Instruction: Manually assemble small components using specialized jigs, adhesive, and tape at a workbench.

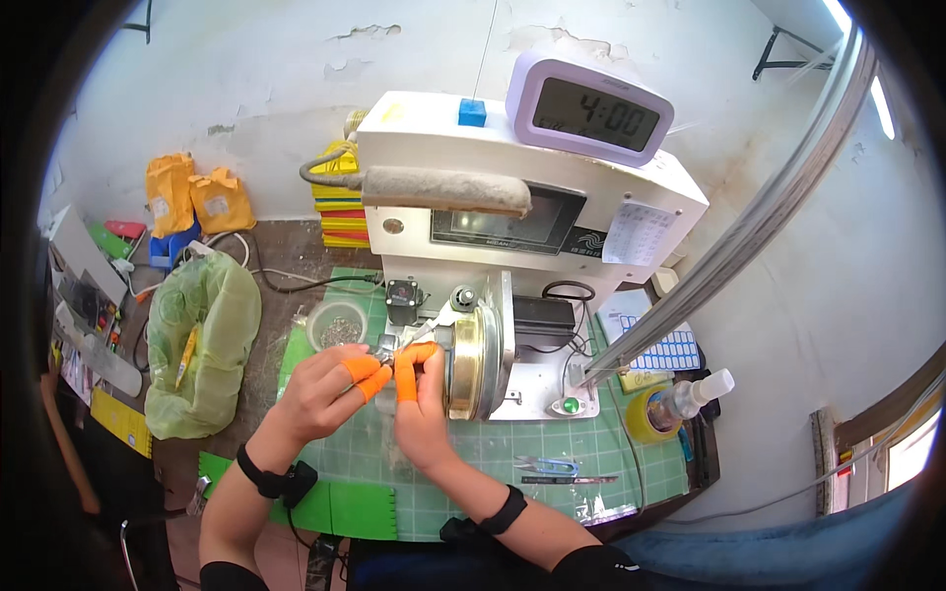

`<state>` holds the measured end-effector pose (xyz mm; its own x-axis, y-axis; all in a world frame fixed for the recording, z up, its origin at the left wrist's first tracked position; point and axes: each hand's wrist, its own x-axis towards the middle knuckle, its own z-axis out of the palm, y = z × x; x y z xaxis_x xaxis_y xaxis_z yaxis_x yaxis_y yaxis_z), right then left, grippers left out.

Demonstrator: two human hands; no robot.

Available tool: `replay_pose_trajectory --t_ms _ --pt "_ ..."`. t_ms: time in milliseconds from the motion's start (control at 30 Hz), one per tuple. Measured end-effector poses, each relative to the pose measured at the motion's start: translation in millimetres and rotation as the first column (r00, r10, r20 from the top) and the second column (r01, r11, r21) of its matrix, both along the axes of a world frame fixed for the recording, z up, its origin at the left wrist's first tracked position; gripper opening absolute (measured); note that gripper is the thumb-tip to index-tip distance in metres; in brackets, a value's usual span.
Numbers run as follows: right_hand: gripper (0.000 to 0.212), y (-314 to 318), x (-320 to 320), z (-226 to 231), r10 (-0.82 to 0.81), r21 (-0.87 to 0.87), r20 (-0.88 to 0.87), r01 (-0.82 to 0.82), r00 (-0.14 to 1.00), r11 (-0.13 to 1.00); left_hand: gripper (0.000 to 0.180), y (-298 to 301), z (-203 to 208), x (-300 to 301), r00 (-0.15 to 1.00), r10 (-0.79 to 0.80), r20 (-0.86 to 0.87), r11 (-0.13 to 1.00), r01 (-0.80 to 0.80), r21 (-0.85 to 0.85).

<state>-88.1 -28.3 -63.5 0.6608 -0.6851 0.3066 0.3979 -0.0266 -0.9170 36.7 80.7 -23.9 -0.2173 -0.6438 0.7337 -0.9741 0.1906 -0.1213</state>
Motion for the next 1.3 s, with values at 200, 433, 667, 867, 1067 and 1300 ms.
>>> replay_pose_trajectory --t_ms 200,433,667,867,1067,1300 --pt "0.004 0 4 -2 -0.005 -0.006 -0.001 0.005 1.0 1.0 0.024 -10 1 -8 0.953 0.038 -0.302 0.999 -0.033 0.022" --pt "0.005 1 -3 1 0.045 0.076 0.023 -0.046 0.999 0.996 0.028 -21 18 -5 0.623 -0.016 -0.782 0.974 0.188 0.13" --pt "0.029 2 1 -6 0.096 0.186 0.006 -0.095 0.995 0.978 0.02 -26 26 -6 0.751 0.066 -0.657 0.985 0.057 0.164" --pt "0.03 16 -24 -7 0.148 0.005 -0.073 -0.148 0.986 0.989 0.02 0 23 -33 0.924 0.183 -0.336 0.981 -0.147 0.129" --pt "0.016 17 -43 10 0.291 0.463 -0.008 -0.254 0.957 0.849 0.015 -17 20 -30 0.866 0.022 -0.499 0.98 0.08 0.181" --pt "0.026 -36 -152 60 0.591 0.226 -0.27 -0.547 0.76 0.806 0.011 -17 4 -16 0.545 -0.088 -0.834 0.969 0.241 0.055"
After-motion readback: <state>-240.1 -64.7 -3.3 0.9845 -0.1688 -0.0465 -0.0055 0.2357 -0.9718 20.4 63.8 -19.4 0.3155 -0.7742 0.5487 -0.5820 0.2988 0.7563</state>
